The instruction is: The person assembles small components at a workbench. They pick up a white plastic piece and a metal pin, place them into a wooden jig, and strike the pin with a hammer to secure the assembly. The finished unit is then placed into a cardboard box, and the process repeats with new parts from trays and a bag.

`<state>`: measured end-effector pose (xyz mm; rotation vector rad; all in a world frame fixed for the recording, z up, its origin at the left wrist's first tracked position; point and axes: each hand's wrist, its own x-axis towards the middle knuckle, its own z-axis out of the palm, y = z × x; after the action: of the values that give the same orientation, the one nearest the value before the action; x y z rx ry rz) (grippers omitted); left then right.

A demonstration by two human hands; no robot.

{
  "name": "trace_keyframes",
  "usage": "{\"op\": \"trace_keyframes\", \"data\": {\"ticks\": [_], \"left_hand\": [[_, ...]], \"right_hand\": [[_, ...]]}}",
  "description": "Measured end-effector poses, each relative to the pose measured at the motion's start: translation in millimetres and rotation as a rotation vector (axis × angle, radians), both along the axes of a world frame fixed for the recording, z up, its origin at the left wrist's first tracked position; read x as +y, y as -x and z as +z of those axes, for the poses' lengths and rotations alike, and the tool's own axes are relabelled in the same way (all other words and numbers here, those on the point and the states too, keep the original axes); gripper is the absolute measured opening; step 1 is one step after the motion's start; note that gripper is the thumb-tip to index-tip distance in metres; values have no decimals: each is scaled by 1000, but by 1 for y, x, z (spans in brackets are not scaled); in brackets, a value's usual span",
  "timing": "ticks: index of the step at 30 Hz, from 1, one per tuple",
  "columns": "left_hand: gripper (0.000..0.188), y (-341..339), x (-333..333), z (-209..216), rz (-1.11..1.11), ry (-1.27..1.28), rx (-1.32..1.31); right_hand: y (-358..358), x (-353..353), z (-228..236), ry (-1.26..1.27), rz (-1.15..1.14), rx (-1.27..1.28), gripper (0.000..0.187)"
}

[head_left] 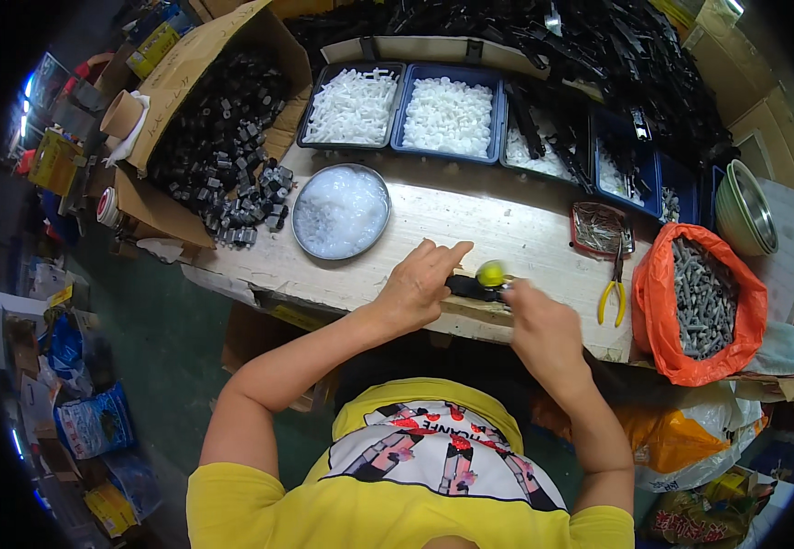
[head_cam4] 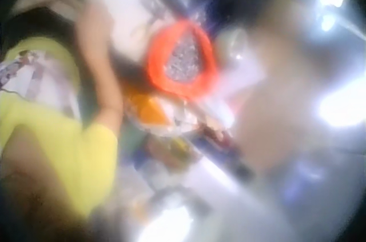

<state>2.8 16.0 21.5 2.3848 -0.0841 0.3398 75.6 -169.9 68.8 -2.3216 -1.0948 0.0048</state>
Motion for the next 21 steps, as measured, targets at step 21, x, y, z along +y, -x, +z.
{"op": "trace_keyframes", "data": {"ticks": [21], "left_hand": [[76,49,-4,-19,350,48,-109]], "right_hand": [[-6,51,2,176,98,35,23]]}}
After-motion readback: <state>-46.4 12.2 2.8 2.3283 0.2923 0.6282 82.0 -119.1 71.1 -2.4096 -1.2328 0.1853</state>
